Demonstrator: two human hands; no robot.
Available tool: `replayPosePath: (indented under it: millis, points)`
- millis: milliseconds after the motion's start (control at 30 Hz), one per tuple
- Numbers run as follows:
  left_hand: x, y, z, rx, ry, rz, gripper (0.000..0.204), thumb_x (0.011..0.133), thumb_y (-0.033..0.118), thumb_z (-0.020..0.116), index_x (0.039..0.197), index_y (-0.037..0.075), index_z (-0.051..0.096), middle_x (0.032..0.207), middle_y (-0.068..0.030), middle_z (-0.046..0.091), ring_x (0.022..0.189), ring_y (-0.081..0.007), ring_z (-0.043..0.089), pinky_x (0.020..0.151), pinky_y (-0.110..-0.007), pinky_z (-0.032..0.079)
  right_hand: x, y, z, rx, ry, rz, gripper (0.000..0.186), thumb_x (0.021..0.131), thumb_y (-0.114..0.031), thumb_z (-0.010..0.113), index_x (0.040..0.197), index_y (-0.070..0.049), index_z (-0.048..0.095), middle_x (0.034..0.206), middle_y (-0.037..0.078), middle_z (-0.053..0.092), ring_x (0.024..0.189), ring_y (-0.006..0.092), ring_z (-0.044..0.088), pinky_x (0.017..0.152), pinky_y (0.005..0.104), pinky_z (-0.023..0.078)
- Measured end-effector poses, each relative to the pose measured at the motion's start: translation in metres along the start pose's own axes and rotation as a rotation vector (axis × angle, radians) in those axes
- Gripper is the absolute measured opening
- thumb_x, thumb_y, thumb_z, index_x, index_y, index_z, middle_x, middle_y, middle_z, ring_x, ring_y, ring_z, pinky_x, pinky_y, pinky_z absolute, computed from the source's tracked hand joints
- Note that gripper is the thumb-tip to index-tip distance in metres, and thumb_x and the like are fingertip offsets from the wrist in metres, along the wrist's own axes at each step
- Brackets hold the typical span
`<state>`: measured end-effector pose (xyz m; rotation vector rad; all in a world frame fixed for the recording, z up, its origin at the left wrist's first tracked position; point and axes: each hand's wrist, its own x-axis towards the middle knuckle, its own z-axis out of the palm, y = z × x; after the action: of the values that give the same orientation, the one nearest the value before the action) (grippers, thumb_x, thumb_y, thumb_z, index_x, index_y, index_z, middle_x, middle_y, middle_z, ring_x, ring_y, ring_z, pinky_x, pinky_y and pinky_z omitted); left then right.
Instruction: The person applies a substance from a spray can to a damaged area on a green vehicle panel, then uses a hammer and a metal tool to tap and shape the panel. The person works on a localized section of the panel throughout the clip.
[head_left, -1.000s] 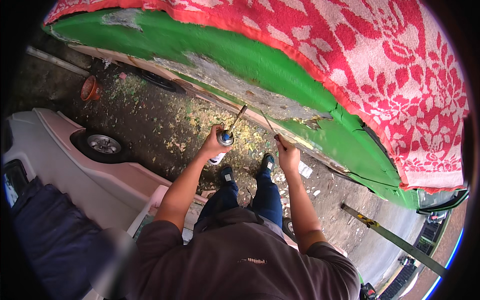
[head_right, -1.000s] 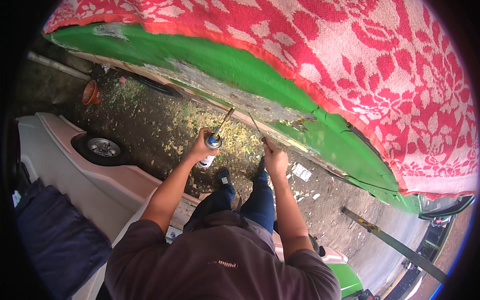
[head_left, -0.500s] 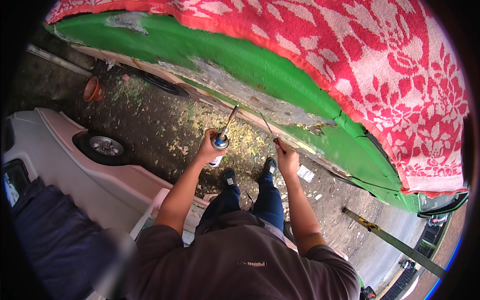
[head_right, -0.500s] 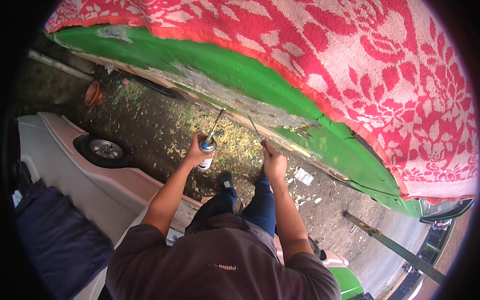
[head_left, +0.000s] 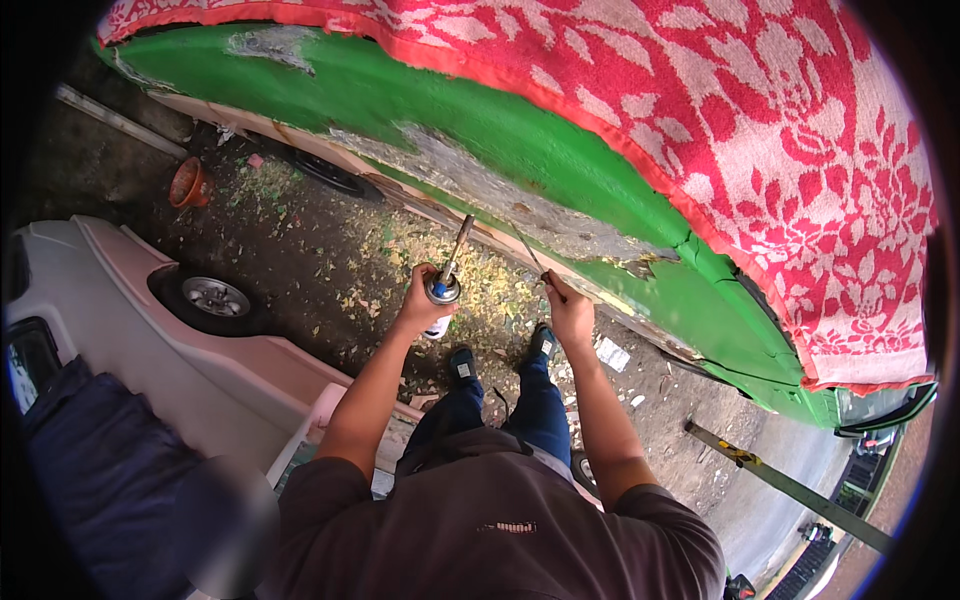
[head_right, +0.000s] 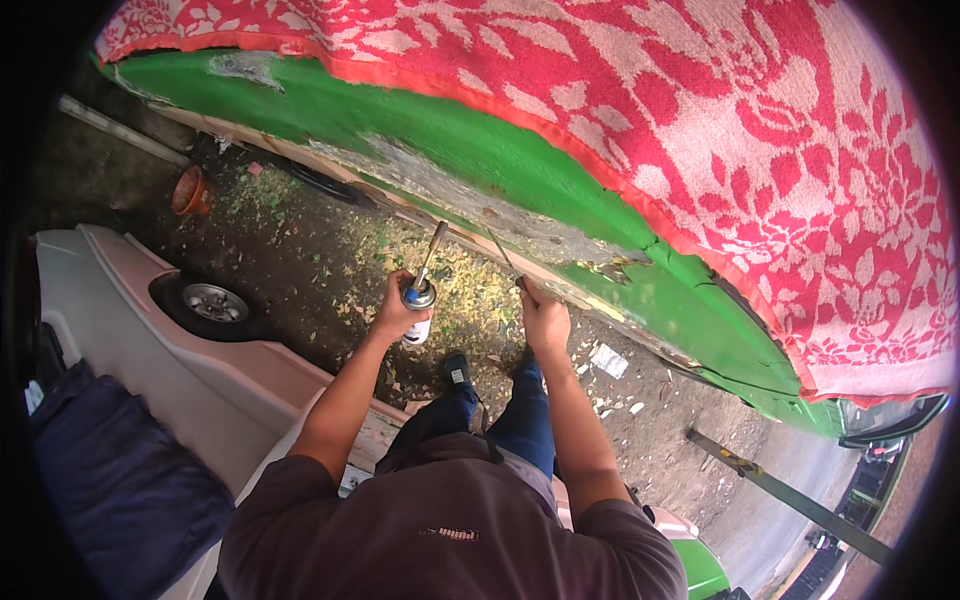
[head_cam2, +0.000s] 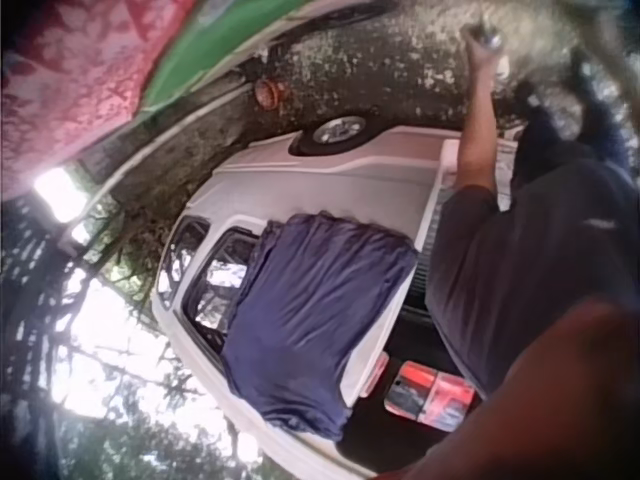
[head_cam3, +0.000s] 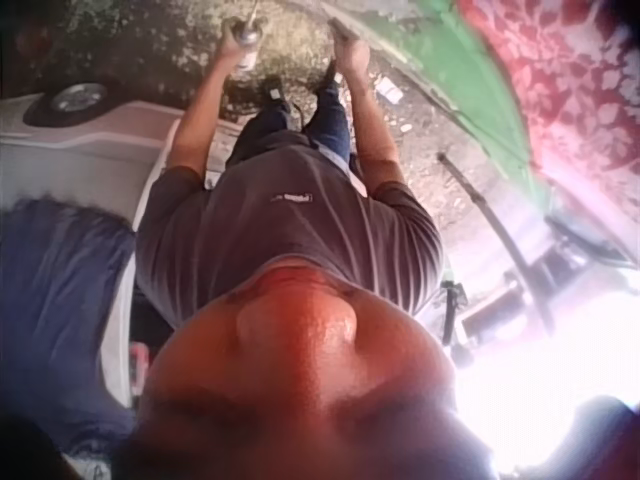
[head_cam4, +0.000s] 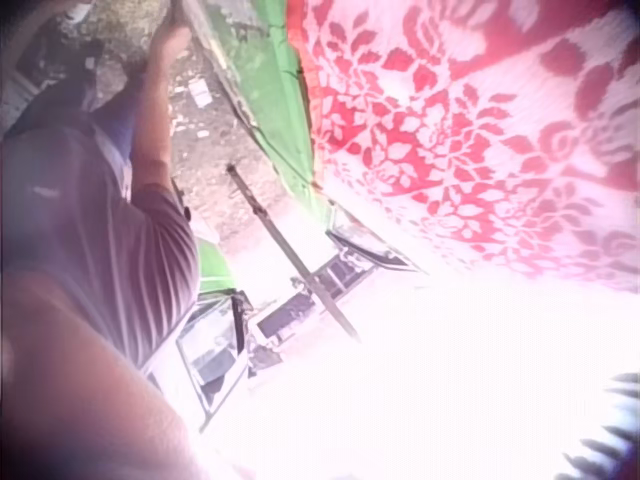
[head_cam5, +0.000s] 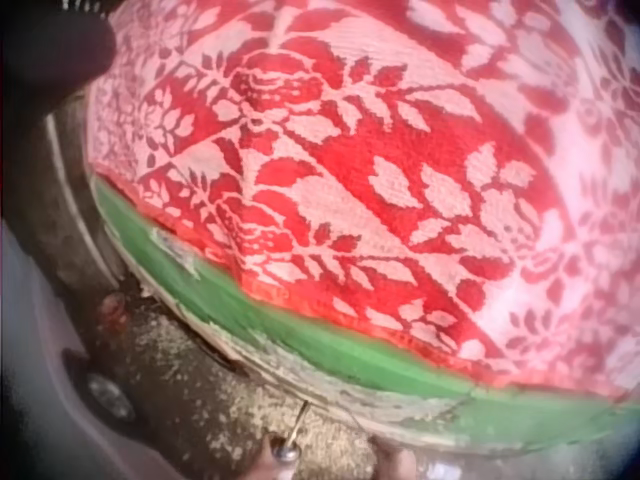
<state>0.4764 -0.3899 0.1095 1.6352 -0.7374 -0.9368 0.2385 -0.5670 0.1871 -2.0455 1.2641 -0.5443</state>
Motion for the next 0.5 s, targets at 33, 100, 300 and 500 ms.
replayPosePath:
  millis: [33,100,300,500]
  points:
    - [-0.001,0.002,0.001,0.001,0.0,-0.02,0.078,0.065,0.003,0.084,0.124,0.008,0.033,0.115,-0.0126,0.053,0.108,-0.0227,0.055,0.092,-0.037,0.045,-0.004,0.0,-0.007,0.051,0.008,-0.02,0.028,0.088,-0.028,0.066,0.115,-0.021,0.071,0.095,0.02,0.069,0.092,0.0369,0.067,0.081,0.0422,0.054]
    - [0.002,0.007,0.002,-0.019,-0.022,-0.039,0.078,0.065,0.001,0.083,0.124,0.01,0.034,0.118,-0.0115,0.053,0.109,-0.0211,0.055,0.091,-0.038,0.046,-0.002,-0.003,-0.009,0.018,-0.046,0.014,0.03,0.088,-0.027,0.065,0.117,-0.023,0.069,0.096,0.021,0.068,0.092,0.0387,0.066,0.082,0.0441,0.053]
    - [0.009,0.006,0.006,0.029,-0.012,-0.075,0.08,0.065,0.008,0.085,0.126,0.011,0.033,0.117,-0.0125,0.053,0.109,-0.0236,0.055,0.091,-0.039,0.046,0.018,-0.034,0.002,-0.036,-0.066,-0.01,0.03,0.088,-0.026,0.065,0.118,-0.024,0.069,0.099,0.019,0.069,0.092,0.0372,0.066,0.08,0.0428,0.052]
    - [0.014,-0.001,0.002,-0.012,0.006,-0.018,0.076,0.066,0.005,0.084,0.123,0.011,0.035,0.115,-0.0124,0.054,0.106,-0.0231,0.056,0.09,-0.038,0.047,0.013,-0.036,-0.002,0.002,-0.085,0.048,0.029,0.088,-0.023,0.066,0.116,-0.02,0.07,0.102,0.018,0.069,0.096,0.0347,0.067,0.083,0.0399,0.052]
